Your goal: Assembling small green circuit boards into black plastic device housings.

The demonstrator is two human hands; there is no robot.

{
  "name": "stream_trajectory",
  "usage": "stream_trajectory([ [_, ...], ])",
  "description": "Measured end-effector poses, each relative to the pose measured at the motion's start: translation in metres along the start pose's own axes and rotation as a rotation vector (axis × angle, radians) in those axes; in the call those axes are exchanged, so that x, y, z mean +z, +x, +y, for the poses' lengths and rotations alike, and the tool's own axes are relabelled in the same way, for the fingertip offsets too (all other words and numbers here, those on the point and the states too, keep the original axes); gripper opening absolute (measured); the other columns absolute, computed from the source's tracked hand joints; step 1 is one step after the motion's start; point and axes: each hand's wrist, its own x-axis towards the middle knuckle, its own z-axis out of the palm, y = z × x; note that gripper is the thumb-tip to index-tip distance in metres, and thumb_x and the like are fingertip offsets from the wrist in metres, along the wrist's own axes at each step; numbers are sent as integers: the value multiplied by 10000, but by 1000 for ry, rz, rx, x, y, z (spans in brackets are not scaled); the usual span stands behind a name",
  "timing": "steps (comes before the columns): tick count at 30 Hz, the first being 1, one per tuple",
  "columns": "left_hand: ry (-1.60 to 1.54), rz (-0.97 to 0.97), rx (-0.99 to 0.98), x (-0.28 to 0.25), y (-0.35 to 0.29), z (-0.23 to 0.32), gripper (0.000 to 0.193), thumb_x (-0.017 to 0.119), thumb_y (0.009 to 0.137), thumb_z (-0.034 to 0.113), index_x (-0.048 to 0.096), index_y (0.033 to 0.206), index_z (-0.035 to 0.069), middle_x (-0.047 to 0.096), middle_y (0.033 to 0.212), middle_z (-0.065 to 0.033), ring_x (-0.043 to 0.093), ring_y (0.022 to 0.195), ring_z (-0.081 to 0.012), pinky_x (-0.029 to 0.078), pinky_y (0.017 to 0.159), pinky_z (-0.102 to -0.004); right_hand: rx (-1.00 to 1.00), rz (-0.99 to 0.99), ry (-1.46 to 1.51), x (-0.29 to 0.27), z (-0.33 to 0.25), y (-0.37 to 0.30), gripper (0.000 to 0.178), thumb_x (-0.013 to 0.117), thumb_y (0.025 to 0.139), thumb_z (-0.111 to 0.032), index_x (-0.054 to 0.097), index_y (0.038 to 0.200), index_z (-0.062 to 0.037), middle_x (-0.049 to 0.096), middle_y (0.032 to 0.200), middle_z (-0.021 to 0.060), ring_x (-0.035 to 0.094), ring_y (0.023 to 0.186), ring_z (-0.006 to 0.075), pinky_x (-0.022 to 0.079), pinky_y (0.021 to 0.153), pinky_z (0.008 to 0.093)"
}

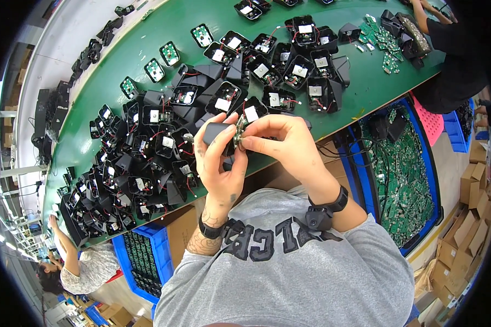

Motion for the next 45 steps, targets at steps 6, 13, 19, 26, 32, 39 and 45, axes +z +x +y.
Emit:
stream_trajectory([
  [6,-40,-150,60,-5,2,-5,596,598,660,-186,665,1163,128,421,1310,-166,522,1190,-324,532,897,-377,160,-172,287,-16,8,10,144,692,801,-8,564,844,-58,667,880,30,638,841,116,495,796,253],
  [13,-19,-243,81,-14,7,-4,569,596,661,-169,669,1148,116,449,1297,-167,537,1170,-306,534,867,-353,265,-356,480,-22,6,22,174,680,806,-11,526,829,-88,650,849,33,634,826,109,472,718,222],
  [19,-205,-59,-179,-4,3,2,464,601,761,-101,619,1186,85,510,1237,-164,563,1106,-256,536,765,-253,-222,46,-145,4,-3,8,258,755,704,41,572,862,-50,589,872,6,602,804,97,492,760,248],
  [26,-658,-156,-547,-10,9,22,566,587,846,-63,415,1377,33,408,1358,-103,507,1163,-173,531,805,-242,-759,-23,-700,-16,-17,4,571,867,556,-186,628,1060,-64,567,1227,142,512,1170,292,391,987,409],
  [32,-779,-233,-648,-18,13,17,706,574,857,-34,253,1479,56,385,1407,-123,471,1226,-223,461,982,-375,-900,-117,-995,-17,-20,6,575,856,551,-263,681,1063,-70,633,1190,91,526,1178,315,437,963,414],
  [39,-972,-263,-859,-28,18,20,655,516,892,-2,246,1480,99,435,1357,-124,514,1178,-209,486,947,-321,-927,30,-1004,-21,-20,5,518,804,551,-237,684,1014,-38,675,1098,121,612,1039,313,467,907,404],
  [45,-445,-218,-530,-17,11,7,417,467,900,-55,443,1308,32,506,1233,-72,487,1144,-128,400,960,-272,-1107,-33,-1058,-9,-17,2,469,764,696,-405,682,1012,-67,668,1118,136,611,1044,324,448,930,493],
])
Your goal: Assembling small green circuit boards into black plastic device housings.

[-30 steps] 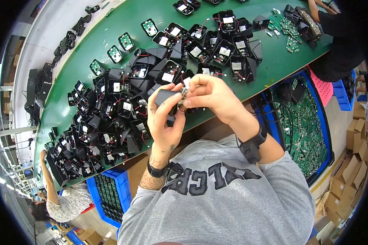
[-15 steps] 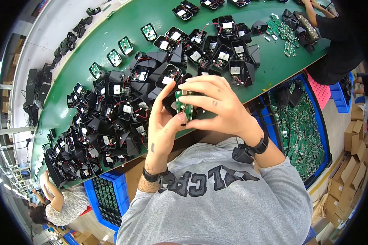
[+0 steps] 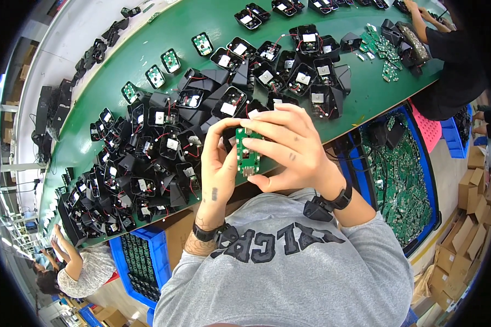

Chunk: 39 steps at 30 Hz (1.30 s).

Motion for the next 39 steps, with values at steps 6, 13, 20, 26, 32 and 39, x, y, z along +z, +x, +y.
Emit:
stream_trajectory([
  [6,-302,25,-215,-1,-1,12,550,494,886,-21,369,1415,60,490,1307,-86,544,1112,-133,457,927,-278,-10,-118,-4,-4,4,2,421,752,725,-324,671,1071,-98,643,1201,52,527,1198,313,349,1053,556],
  [13,-410,-112,-157,4,-7,10,746,598,891,9,179,1502,99,453,1335,-117,546,1127,-194,462,977,-347,0,-246,130,-8,12,11,480,772,635,-156,666,1102,-116,592,1276,70,492,1240,332,334,1070,543],
  [20,-459,-162,-261,8,-5,20,735,543,903,-25,156,1512,112,436,1357,-113,517,1182,-213,503,949,-368,753,106,840,9,-9,2,521,709,716,-18,577,1220,4,537,1317,146,548,1167,227,478,923,330],
  [26,-397,-157,-199,6,-7,24,759,540,884,-55,151,1514,110,421,1371,-95,496,1171,-188,492,968,-380,984,-26,1099,13,-4,-3,438,685,825,-20,557,1241,30,606,1185,103,596,1033,142,478,900,285],
  [32,-525,-186,-308,1,-8,25,807,535,866,-79,108,1520,123,447,1337,-169,538,1175,-269,481,974,-410,310,-18,311,4,5,1,588,791,700,-225,592,1220,-35,599,1239,143,556,1153,286,421,981,404],
  [39,-428,-168,-248,2,-9,23,803,484,860,-110,105,1524,136,465,1307,-161,559,1124,-218,495,952,-375,560,-18,587,0,7,-8,491,792,664,-147,649,1116,-21,585,1244,140,551,1160,256,421,996,380],
])
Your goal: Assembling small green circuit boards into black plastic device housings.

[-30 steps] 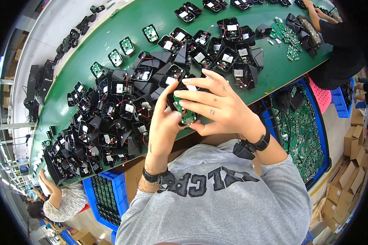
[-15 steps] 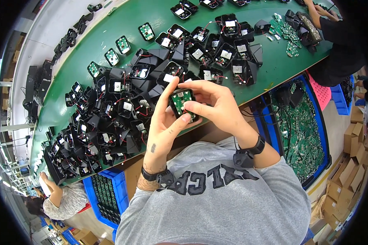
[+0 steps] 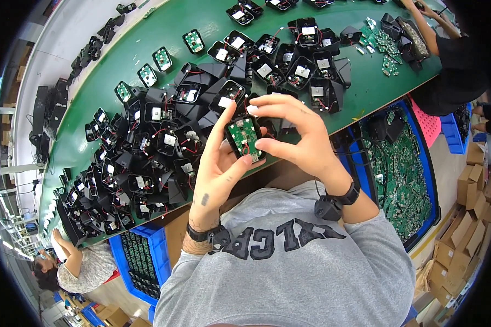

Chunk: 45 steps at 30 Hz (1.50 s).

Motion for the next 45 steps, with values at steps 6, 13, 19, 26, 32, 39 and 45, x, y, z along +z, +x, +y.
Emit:
stream_trajectory([
  [6,185,-6,8,5,1,-1,823,470,849,-123,104,1532,156,494,1258,-106,560,1044,-135,514,909,-306,399,-22,441,15,-12,-5,607,778,674,-14,552,1236,27,579,1232,107,586,1087,198,467,950,338],
  [13,146,-17,-12,4,-1,8,800,506,865,-98,104,1524,113,478,1325,-124,553,1128,-194,547,881,-341,-1,20,-155,15,-12,-6,586,798,669,-54,599,1218,-11,647,1161,119,647,993,189,514,859,308],
  [19,168,121,80,7,1,-3,804,526,882,-72,90,1527,131,508,1289,-131,568,1115,-199,537,896,-345,-253,247,-397,10,-7,-5,388,796,657,-49,675,1025,-32,643,1132,114,594,1091,292,478,902,381],
  [26,40,-35,-144,-8,3,7,770,427,874,-93,103,1527,154,516,1224,-144,657,884,-195,576,766,-316,-476,15,-536,0,-13,1,290,786,654,-126,725,938,-140,646,1102,81,556,1128,323,435,928,453],
  [32,147,-111,-294,-14,4,23,746,482,857,-61,175,1514,115,566,1100,-142,676,800,-197,572,717,-291,-578,-332,-526,-15,-24,28,199,743,700,-174,710,892,-136,630,1129,63,537,1158,314,428,933,472],
  [39,236,-179,-390,-18,8,33,660,504,853,9,217,1442,-73,567,1066,-147,683,805,-217,581,696,-297,-553,-500,-427,-13,-29,49,131,735,698,-161,698,820,-128,609,1145,50,489,1217,322,420,940,459],
  [45,193,-167,-368,-18,4,34,682,511,865,1,187,1464,-48,572,1084,-152,684,805,-225,582,692,-299,-592,-518,-380,-12,-33,52,143,761,653,-111,685,774,-116,606,1154,56,470,1237,340,408,959,475],
])
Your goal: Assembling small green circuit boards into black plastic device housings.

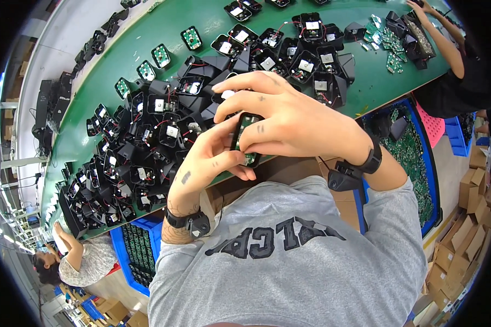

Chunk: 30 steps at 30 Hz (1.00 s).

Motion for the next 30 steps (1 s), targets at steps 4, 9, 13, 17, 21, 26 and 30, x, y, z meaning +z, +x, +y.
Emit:
stream_trajectory([
  [4,-30,180,151,17,-1,-8,744,521,869,-32,148,1507,54,596,1147,-144,677,829,-194,574,708,-286,165,145,-64,5,-15,-6,147,766,631,-73,683,748,-104,588,1190,85,429,1260,364,386,989,477],
  [9,259,377,312,25,4,-17,763,505,868,-58,124,1515,76,608,1132,-124,645,914,-144,549,790,-277,427,300,-128,14,-34,-8,181,754,600,-41,688,754,-107,578,1209,87,429,1246,350,359,1013,473],
  [13,337,413,314,21,4,-20,796,549,859,-17,113,1519,75,665,1058,-100,648,842,-94,527,738,-231,372,363,-192,22,-30,-15,223,764,588,-42,710,790,-122,592,1202,91,470,1219,354,385,994,457],
  [17,221,406,361,31,4,-20,806,540,864,-25,84,1520,81,661,1058,-117,662,889,-129,547,765,-254,388,429,-39,30,-23,-22,221,772,586,-49,717,791,-109,624,1174,99,518,1185,337,409,972,444],
  [21,224,422,368,37,2,-18,785,508,875,-56,72,1516,69,589,1158,-145,643,983,-176,549,822,-287,462,491,-5,36,-28,-22,212,770,591,-28,707,785,-85,643,1147,106,545,1145,308,437,937,419],
  [26,361,505,460,34,5,-25,845,555,840,-39,63,1518,70,653,1055,-129,679,862,-160,571,735,-281,486,563,-43,49,-30,-21,193,763,604,3,691,773,-56,629,1161,130,549,1131,288,464,905,391],
  [30,425,572,564,35,9,-31,860,586,810,-46,94,1510,36,631,1073,-142,671,861,-164,582,716,-282,621,802,34,62,-32,-16,201,773,591,-9,701,771,-62,645,1135,99,552,1113,292,444,912,382],
])
